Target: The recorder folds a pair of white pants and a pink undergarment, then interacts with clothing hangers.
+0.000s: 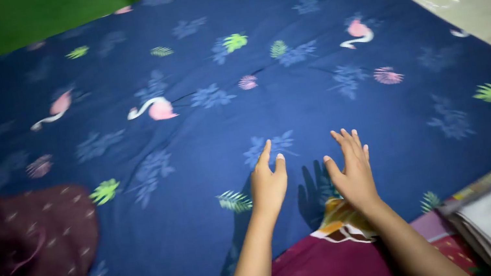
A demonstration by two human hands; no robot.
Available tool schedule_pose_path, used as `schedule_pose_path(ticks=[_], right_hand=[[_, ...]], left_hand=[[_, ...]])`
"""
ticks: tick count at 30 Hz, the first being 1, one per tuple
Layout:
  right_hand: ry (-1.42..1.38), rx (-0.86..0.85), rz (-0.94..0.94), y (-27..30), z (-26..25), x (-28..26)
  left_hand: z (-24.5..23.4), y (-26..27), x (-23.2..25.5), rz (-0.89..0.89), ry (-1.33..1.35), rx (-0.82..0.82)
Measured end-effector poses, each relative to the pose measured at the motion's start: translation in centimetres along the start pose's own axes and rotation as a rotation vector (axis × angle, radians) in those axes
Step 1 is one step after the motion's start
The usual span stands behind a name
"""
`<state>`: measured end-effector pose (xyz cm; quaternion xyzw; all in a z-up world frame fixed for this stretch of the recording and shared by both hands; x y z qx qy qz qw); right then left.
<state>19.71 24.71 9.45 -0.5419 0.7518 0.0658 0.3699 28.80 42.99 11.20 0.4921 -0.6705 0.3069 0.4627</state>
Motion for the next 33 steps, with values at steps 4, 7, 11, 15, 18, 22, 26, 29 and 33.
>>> schedule_pose_path(ticks=[4,7,11,15,18,22,26,29,33], right_hand=[[-0.030,-0.143,-0.097,-0.5,3.7,-5.7],[-0.065,-0.224,-0.165,-0.3,7.5,-9.8],[-0.123,-0.332,-0.272,1.1,13.5,-15.4],[-0.174,-0.448,-0.357,3.9,19.2,-20.9],[-0.186,-0.531,-0.406,5.8,22.7,-24.8],[-0.180,-0.645,-0.473,8.3,26.5,-29.4],[-0.204,-0.754,-0.528,10.3,30.1,-33.5],[-0.234,-0.805,-0.586,11.8,33.0,-36.1],[-0.342,-0.837,-0.641,13.3,36.1,-39.8]], left_hand=[[-6.9,1.8,-2.2,-0.040,0.031,0.142],[-11.7,3.9,-4.8,-0.063,0.038,0.259],[-18.8,7.2,-8.1,-0.120,0.056,0.395],[-25.5,10.6,-13.1,-0.159,0.016,0.544],[-29.4,12.6,-16.6,-0.120,0.003,0.687],[-32.6,14.4,-19.2,-0.187,0.087,0.793],[-34.2,15.0,-22.4,-0.163,0.057,0.908],[-36.4,16.0,-23.0,-0.131,0.061,1.018],[-40.9,18.1,-25.1,-0.146,-0.294,1.235]])
Point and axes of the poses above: each hand's wrist, its own y-axis away from the middle knuckle, its own z-axis out of the palm, x = y × z, the point moved 1 cm from there along -y, towards the middle knuckle, and after that the axes turned 7 degrees about -x, right-handed, at the moved point
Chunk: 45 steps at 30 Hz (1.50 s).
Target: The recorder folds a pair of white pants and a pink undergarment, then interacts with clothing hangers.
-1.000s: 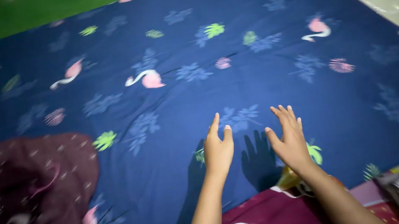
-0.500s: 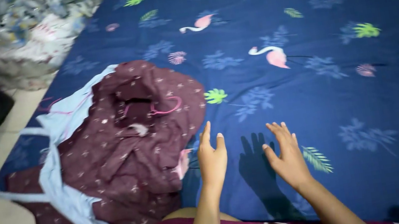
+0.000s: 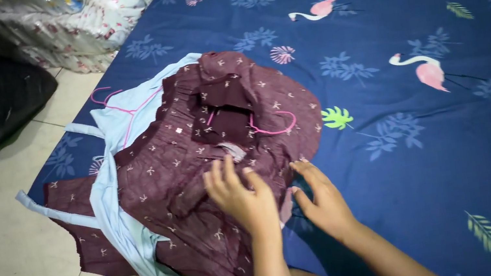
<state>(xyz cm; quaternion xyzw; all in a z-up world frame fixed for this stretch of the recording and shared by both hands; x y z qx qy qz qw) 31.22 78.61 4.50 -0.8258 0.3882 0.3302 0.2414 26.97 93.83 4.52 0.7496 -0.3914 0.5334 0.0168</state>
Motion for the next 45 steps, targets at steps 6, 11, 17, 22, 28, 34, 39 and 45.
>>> schedule_pose_path(ticks=[6,11,17,22,28,34,39,45], right_hand=[[-0.117,0.026,-0.135,-4.1,2.8,-2.3],[-0.269,-0.087,-0.029,-7.2,5.2,-1.7],[-0.739,-0.169,0.226,-8.3,7.8,0.6],[-1.022,-0.039,0.211,-7.2,5.3,1.9],[-1.023,0.186,0.246,-5.3,-1.9,2.4],[-0.806,0.448,0.263,0.2,-11.5,6.3],[-0.397,0.488,0.142,7.3,-19.5,7.8],[-0.006,0.560,0.331,14.9,-26.4,10.5]], left_hand=[[-1.8,-2.9,-4.8,-0.186,-0.533,0.162],[-1.4,-3.0,-5.1,-0.307,-0.577,-0.070],[-1.1,-2.4,-2.7,-0.256,-0.408,-0.117],[0.8,0.4,0.9,-0.034,-0.215,-0.012],[5.2,6.8,4.7,0.199,0.219,-0.244],[4.7,10.7,10.3,0.458,0.361,-0.587],[5.3,11.8,11.1,0.561,0.216,-0.514],[6.8,12.7,12.5,0.444,0.017,-0.394]])
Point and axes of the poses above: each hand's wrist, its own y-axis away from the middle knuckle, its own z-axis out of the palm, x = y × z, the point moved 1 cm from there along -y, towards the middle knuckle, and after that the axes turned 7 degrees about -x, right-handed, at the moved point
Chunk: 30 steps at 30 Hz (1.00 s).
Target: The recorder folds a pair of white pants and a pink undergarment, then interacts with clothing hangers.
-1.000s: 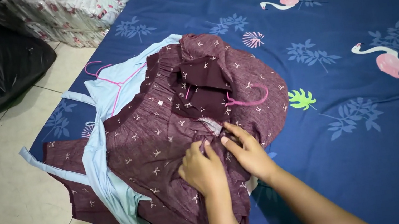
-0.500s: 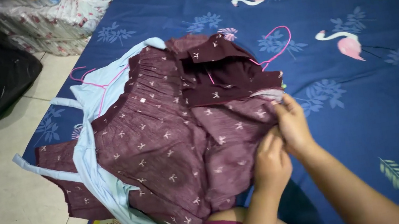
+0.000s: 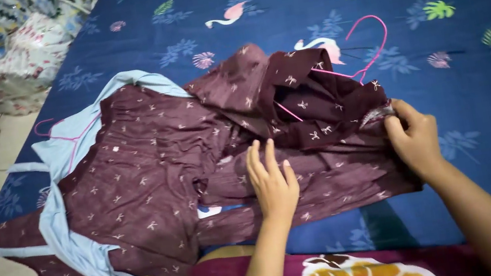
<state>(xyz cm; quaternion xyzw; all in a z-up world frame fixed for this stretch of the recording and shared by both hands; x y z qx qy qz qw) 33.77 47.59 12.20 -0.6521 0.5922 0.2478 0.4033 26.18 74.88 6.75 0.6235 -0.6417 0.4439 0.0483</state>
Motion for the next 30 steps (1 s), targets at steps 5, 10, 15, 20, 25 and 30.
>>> schedule_pose_path(ticks=[5,10,15,20,25,30], right_hand=[[0.426,-0.010,-0.403,0.9,-6.7,3.2],[0.532,-0.048,-0.495,4.5,-8.9,9.7],[0.459,0.055,-0.448,5.1,-8.9,10.1],[0.549,0.306,-0.426,3.8,-10.1,10.4],[0.515,0.332,-0.322,2.8,-9.8,12.4],[0.389,0.274,-0.237,2.7,-8.4,14.5]], left_hand=[[1.2,-0.9,4.2,0.019,-0.005,0.024],[3.3,-3.3,6.6,0.075,-0.081,-0.135],[6.1,-5.3,5.2,0.024,-0.228,-0.377],[7.1,-5.1,3.5,-0.126,-0.098,-0.402],[8.6,-3.7,3.1,-0.309,0.086,-0.320],[12.7,-2.3,-1.9,-0.597,0.846,-0.071]])
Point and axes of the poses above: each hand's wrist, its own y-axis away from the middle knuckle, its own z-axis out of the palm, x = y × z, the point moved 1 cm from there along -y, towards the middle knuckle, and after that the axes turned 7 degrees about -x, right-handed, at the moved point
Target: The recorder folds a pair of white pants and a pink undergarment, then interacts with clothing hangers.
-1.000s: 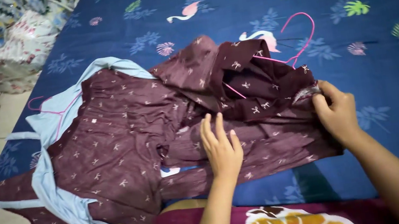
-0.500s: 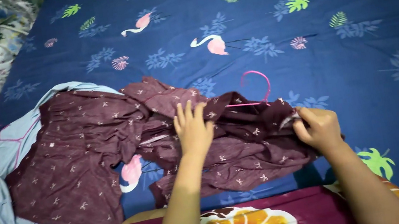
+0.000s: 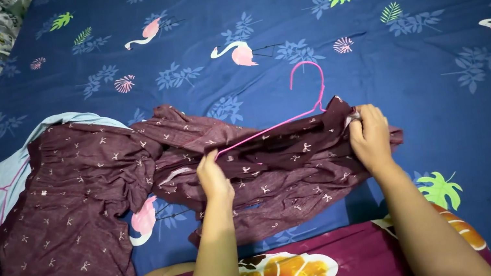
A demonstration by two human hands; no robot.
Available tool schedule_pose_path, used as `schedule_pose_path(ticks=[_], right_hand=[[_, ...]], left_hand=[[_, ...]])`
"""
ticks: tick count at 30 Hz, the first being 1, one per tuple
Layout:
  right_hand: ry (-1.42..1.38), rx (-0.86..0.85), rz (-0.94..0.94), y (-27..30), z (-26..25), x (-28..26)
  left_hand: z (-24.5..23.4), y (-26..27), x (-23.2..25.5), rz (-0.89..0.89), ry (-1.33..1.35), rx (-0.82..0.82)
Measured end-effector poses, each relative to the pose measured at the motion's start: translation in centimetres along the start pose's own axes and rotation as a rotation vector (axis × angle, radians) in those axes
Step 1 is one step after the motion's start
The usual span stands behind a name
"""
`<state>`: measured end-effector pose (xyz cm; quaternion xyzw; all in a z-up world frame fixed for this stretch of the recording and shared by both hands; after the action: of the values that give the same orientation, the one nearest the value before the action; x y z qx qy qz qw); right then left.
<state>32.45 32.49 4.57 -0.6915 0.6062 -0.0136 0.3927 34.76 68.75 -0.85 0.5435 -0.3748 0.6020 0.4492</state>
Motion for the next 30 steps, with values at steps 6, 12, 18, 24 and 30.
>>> schedule_pose_path(ticks=[6,12,18,24,30], right_hand=[[-0.443,-0.080,0.290,-0.4,-0.9,-2.7],[-0.408,-0.045,0.176,0.0,-1.7,-2.2],[-0.456,-0.072,0.125,0.0,-2.4,-2.9],[-0.488,-0.087,0.114,0.3,-2.2,-1.9],[-0.533,-0.127,0.094,0.5,-1.0,-1.8]], left_hand=[[1.7,0.7,-2.3,-0.617,0.838,0.147],[4.4,4.6,1.1,-0.009,-0.144,0.244],[5.7,7.5,10.6,0.564,-0.862,0.109],[2.6,6.4,9.7,0.584,-0.967,0.098],[2.1,7.8,10.2,0.672,-0.867,-0.095]])
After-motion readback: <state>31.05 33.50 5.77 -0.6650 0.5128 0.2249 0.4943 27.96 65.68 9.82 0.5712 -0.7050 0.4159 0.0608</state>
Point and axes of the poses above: each hand's wrist, its own y-axis away from the middle knuckle, its own z-axis out of the palm, x = y × z, the point moved 1 cm from there along -y, towards the middle knuckle, and after that the axes turned 7 degrees about -x, right-handed, at the moved point
